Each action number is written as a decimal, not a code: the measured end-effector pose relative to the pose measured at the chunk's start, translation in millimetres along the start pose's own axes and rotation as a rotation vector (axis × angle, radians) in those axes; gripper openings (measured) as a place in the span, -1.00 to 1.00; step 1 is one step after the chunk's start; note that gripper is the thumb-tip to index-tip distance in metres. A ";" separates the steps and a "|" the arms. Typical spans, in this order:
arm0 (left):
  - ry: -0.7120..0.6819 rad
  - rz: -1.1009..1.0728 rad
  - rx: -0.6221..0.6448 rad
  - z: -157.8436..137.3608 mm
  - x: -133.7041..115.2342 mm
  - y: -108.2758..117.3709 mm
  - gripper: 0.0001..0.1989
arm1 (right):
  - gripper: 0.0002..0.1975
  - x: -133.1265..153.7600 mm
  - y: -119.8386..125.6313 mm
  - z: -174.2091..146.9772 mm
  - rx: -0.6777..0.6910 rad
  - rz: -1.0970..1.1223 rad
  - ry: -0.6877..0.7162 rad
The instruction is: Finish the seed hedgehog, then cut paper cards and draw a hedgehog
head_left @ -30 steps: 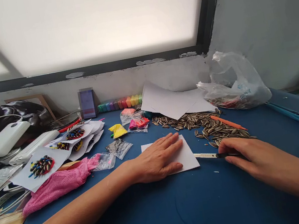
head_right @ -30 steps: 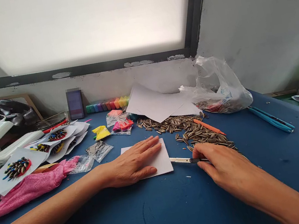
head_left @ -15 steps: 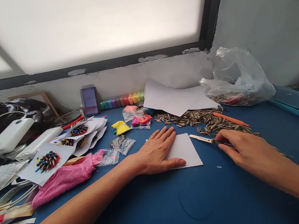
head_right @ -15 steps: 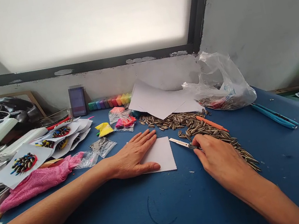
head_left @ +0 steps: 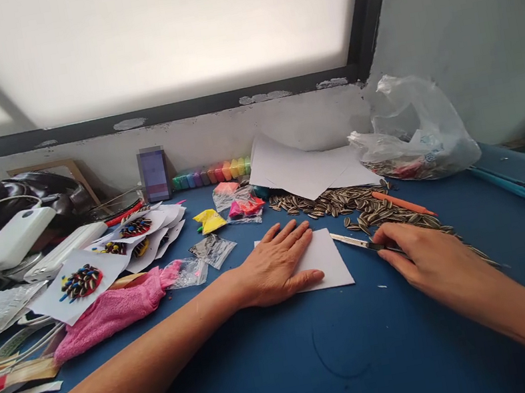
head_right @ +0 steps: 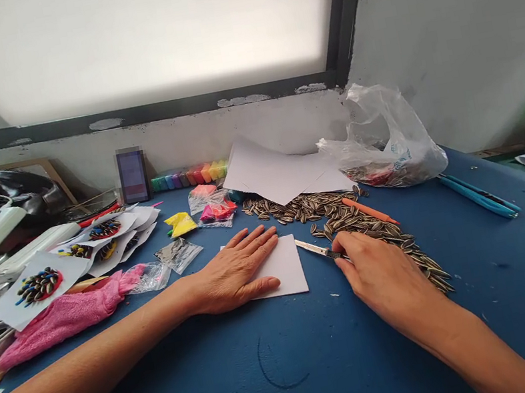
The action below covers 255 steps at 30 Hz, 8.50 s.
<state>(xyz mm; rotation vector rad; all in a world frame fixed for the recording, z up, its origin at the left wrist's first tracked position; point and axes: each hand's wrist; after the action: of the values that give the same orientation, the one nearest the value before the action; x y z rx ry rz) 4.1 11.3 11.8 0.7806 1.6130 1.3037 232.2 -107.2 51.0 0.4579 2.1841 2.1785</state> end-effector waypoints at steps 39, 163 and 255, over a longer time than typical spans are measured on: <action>0.090 -0.205 -0.141 0.3 1.0 1.7 -0.05 | -0.80 -18.7 2.3 -2.0 -0.111 0.096 0.168; -0.164 -0.090 0.053 2.2 18.2 4.3 -0.55 | -0.51 -27.8 -36.4 -14.2 -0.282 0.115 0.664; -0.094 -0.201 -0.055 11.4 23.1 -1.0 -0.36 | -0.58 3.4 -43.2 -19.2 -0.337 0.095 0.679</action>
<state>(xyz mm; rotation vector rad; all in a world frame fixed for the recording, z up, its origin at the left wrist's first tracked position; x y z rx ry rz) 5.3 36.0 4.6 0.6202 1.5321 1.1459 216.5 -124.4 9.7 -0.2389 1.9697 3.0094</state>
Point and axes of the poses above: each hand's wrist, its own z-axis towards the middle knuckle, its own y-axis out of the back of the hand, x = y × z, and after that the axes turned 1 degree about y, right-handed
